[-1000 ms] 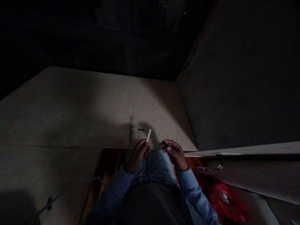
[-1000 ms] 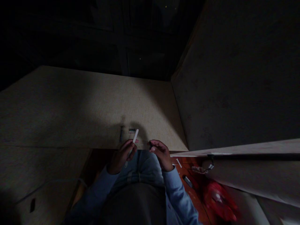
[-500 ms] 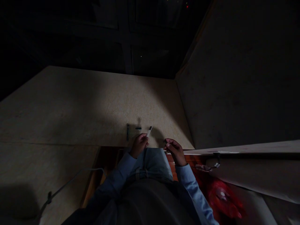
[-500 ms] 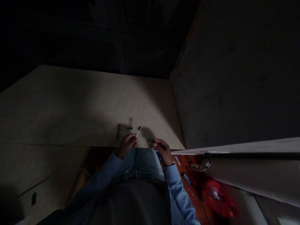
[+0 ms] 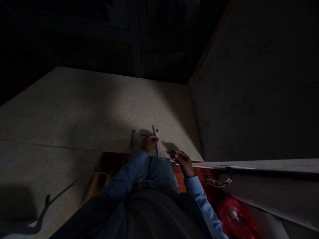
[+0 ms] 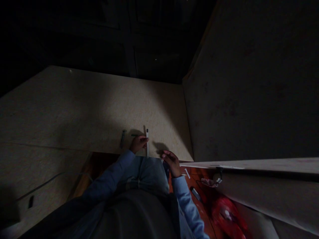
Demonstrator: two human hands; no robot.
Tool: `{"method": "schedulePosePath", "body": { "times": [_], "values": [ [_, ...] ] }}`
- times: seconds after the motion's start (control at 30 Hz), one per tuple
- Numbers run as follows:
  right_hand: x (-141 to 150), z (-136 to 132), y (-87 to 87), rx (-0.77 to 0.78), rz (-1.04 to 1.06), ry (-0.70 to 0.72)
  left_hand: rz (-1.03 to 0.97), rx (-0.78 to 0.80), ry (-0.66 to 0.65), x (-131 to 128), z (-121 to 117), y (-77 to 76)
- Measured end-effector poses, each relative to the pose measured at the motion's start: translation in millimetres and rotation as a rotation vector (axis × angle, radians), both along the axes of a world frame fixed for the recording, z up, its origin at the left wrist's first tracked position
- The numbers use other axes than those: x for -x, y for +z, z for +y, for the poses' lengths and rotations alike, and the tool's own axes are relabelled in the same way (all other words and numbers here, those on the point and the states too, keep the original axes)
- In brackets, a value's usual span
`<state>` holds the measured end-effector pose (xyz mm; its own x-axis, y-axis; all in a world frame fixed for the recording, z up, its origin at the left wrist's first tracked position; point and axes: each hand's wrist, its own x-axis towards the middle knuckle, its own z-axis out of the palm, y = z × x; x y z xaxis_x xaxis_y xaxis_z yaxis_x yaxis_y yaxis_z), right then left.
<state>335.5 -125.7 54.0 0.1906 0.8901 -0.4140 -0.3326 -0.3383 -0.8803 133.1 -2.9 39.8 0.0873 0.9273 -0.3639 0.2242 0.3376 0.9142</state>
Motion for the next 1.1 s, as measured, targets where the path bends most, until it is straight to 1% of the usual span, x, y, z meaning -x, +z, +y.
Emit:
{"method": "schedulePosePath", "body": {
  "times": [0.17, 0.27, 0.37, 0.43, 0.57, 0.67, 0.83, 1.0, 1.1],
  "values": [
    [4.6, 7.8, -4.8, 0.001, 0.056, 0.086, 0.209, -0.091, -0.052, -7.9, 16.8, 0.1],
    [1.7, 9.8, -6.0, -0.012, 0.084, 0.12, 0.336, -0.152, -0.072, -9.4, 19.5, 3.1],
    [-6.1, 10.0, -6.2, -0.031, 0.124, 0.118, 0.443, -0.183, -0.092, -10.4, 17.6, 5.9],
    [-13.4, 9.5, -6.2, -0.068, 0.21, 0.074, 0.503, -0.207, -0.098, -10.8, 14.4, 6.3],
    [-30.7, 9.2, -5.7, -0.147, 0.421, -0.102, 0.595, -0.286, -0.091, -12.1, 3.4, 2.5],
    [-44.4, 10.3, -6.5, -0.146, 0.392, -0.163, 0.639, -0.353, -0.075, -14.3, -5.2, -2.9],
    [-62.3, 12.6, -11.8, -0.126, 0.284, -0.172, 0.672, -0.438, -0.059, -15.6, -9.0, -8.5],
    [-67.1, 11.9, -11.2, -0.143, 0.312, -0.225, 0.668, -0.468, -0.075, -12.7, -6.6, -8.9],
    [-66.5, 10.6, -8.8, -0.145, 0.306, -0.222, 0.659, -0.477, -0.076, -11.7, -6.6, -10.0]
  ]
}}
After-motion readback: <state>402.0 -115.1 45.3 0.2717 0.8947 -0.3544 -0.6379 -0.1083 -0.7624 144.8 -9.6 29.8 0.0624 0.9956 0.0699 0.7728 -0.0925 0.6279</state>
